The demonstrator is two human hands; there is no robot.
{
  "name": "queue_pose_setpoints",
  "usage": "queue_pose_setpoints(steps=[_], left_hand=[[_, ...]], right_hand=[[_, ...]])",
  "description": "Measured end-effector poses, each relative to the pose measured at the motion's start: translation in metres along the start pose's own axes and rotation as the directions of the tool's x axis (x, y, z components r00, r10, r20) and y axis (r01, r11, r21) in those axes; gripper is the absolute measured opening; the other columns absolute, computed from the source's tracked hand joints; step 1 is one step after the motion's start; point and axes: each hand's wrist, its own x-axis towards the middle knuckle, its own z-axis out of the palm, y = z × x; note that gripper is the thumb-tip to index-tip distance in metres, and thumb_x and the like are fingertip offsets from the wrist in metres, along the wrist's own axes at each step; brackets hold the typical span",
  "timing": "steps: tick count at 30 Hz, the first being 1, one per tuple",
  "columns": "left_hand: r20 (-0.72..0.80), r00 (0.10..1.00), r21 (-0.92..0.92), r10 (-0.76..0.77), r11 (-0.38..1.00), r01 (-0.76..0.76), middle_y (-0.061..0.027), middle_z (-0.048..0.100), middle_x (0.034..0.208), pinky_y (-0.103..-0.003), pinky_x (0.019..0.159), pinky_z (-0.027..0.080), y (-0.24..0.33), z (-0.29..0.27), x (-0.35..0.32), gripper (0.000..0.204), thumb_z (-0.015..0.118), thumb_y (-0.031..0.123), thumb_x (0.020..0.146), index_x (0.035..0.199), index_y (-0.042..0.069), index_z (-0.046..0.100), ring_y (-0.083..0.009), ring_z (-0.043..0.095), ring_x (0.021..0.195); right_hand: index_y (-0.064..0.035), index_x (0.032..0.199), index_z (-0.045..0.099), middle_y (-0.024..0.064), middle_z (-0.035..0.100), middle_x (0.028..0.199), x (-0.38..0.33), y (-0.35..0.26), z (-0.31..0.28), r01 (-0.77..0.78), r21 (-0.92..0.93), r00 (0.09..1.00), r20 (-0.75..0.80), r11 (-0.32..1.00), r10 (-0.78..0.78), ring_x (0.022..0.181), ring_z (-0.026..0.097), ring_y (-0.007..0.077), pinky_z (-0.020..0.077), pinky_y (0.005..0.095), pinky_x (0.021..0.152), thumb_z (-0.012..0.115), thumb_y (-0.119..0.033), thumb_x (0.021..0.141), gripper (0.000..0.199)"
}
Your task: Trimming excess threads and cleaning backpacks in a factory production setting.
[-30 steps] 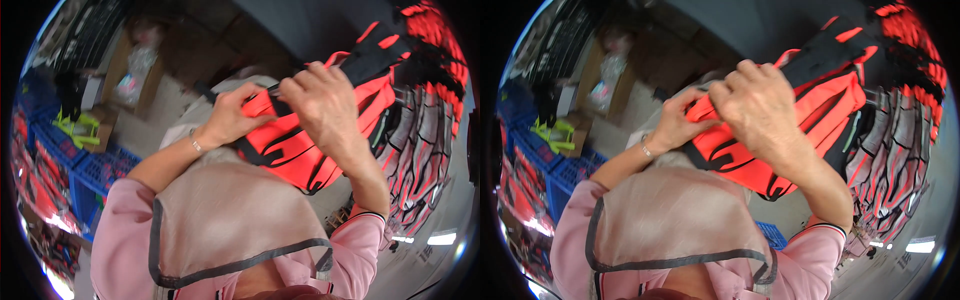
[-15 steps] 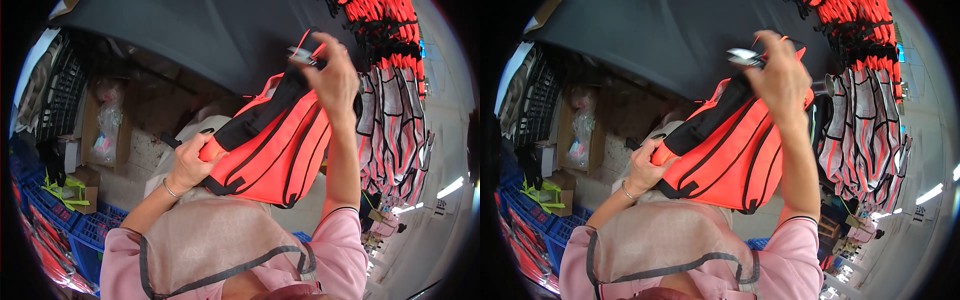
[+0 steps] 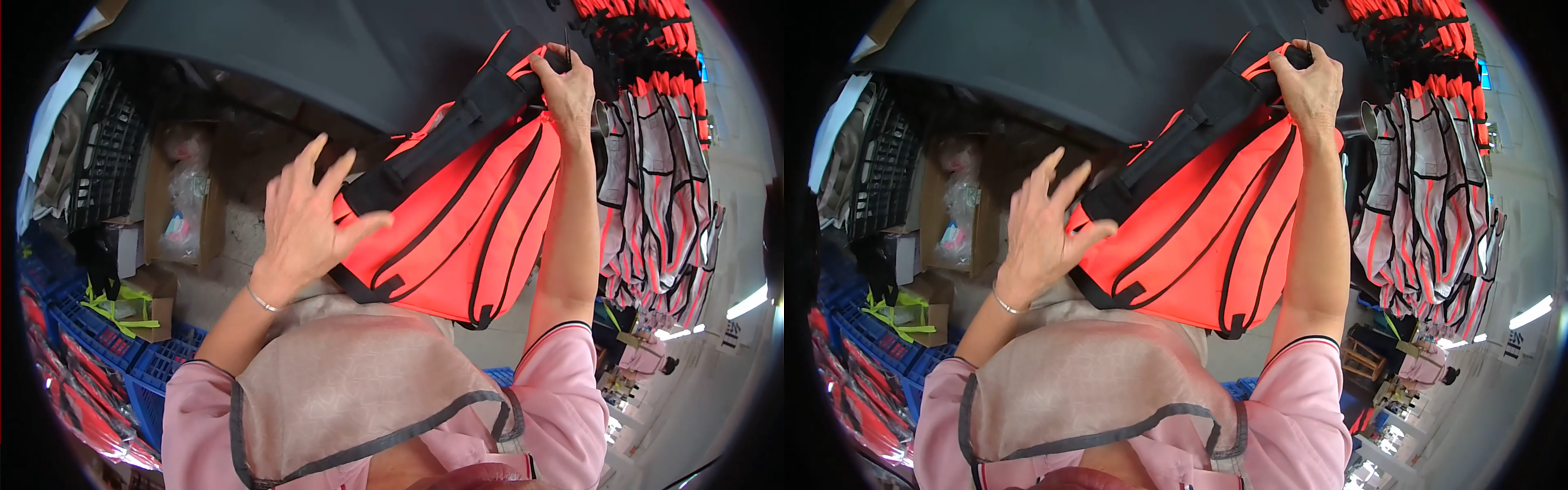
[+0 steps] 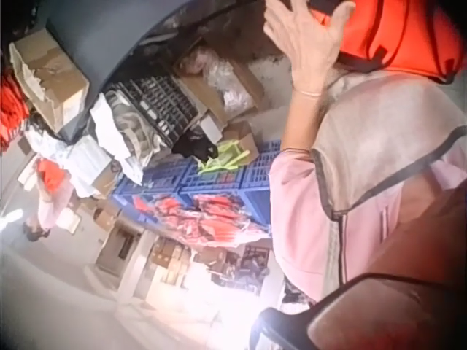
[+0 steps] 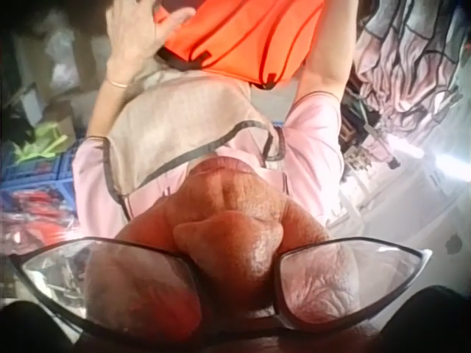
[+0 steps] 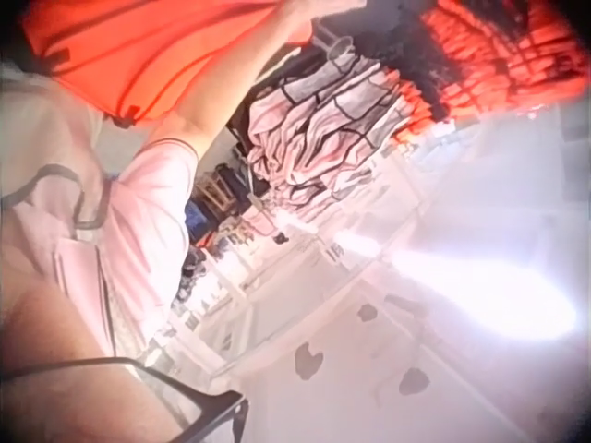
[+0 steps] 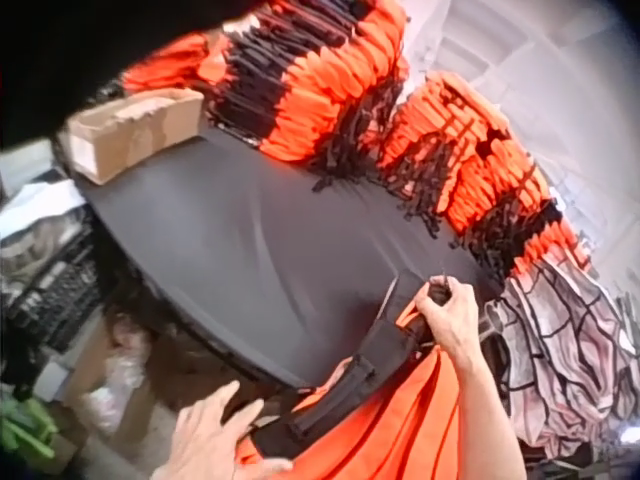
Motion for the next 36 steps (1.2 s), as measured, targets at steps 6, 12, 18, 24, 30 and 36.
queue_pose_setpoints(steps=[6,12,18,24,30,36], left_hand=[[-0.086,0.954,-0.361,0.288,0.883,-0.300,-0.0161,0.068,0.099,-0.032,0.080,0.053,0.021,0.023,0.096,0.051,0.080,0.019,0.075,0.120,0.001,0.064,-0.0255,0.066,0.089],[0.569,0.814,-0.801,0.119,0.307,0.514,-0.0085,0.073,0.091,-0.024,0.073,0.055,-0.013,0.025,0.123,0.027,0.073,0.011,0.085,0.107,-0.004,0.070,-0.0132,0.069,0.079],[0.624,0.724,-0.716,0.294,-0.156,0.680,-0.0097,0.071,0.099,-0.025,0.079,0.057,-0.034,0.060,0.121,0.033,0.073,0.013,0.088,0.115,-0.004,0.064,-0.0131,0.069,0.086],[0.598,0.742,-0.680,0.304,-0.297,0.670,-0.0114,0.071,0.100,-0.027,0.083,0.058,-0.039,0.067,0.112,0.031,0.071,0.011,0.089,0.116,-0.003,0.063,-0.0157,0.069,0.088],[0.604,0.747,-0.650,0.277,-0.372,0.663,-0.0117,0.070,0.101,-0.028,0.085,0.057,-0.050,0.069,0.103,0.032,0.072,0.011,0.088,0.116,-0.003,0.062,-0.0161,0.069,0.089],[0.328,0.944,-0.812,0.017,0.516,0.273,-0.0080,0.071,0.092,-0.025,0.079,0.053,-0.026,0.045,0.097,0.037,0.071,0.017,0.088,0.114,-0.008,0.064,-0.0142,0.066,0.083]], right_hand=[[-0.0088,0.116,0.069,0.0238,0.060,0.112,0.000,-0.016,0.003,0.058,-0.022,0.998,-0.010,0.998,-0.058,0.116,0.054,0.0339,0.0448,0.0409,0.099,0.071,-0.042,0.072,0.054],[-0.0095,0.114,0.070,0.0239,0.061,0.113,-0.006,-0.015,0.007,0.138,0.014,0.989,-0.060,0.990,-0.137,0.114,0.056,0.0344,0.0458,0.0407,0.098,0.073,-0.043,0.071,0.055],[-0.0066,0.109,0.071,0.0128,0.071,0.088,0.011,-0.003,0.016,0.203,0.034,0.979,-0.038,0.979,-0.202,0.083,0.067,0.0196,0.0496,0.0312,0.079,0.075,-0.044,0.076,0.050],[-0.0069,0.110,0.071,0.0113,0.070,0.080,0.014,-0.008,0.031,0.295,0.034,0.954,-0.062,0.955,-0.293,0.074,0.066,0.0181,0.0500,0.0306,0.075,0.073,-0.047,0.077,0.051],[-0.0062,0.108,0.072,0.0105,0.067,0.076,0.014,-0.023,0.040,0.214,0.066,0.976,0.018,0.974,-0.216,0.070,0.064,0.0154,0.0485,0.0307,0.072,0.072,-0.047,0.078,0.051],[-0.0022,0.101,0.069,0.0210,0.062,0.100,-0.003,-0.046,0.026,0.174,0.064,0.984,-0.047,0.983,-0.171,0.103,0.058,0.0330,0.0479,0.0393,0.093,0.071,-0.034,0.079,0.039]])
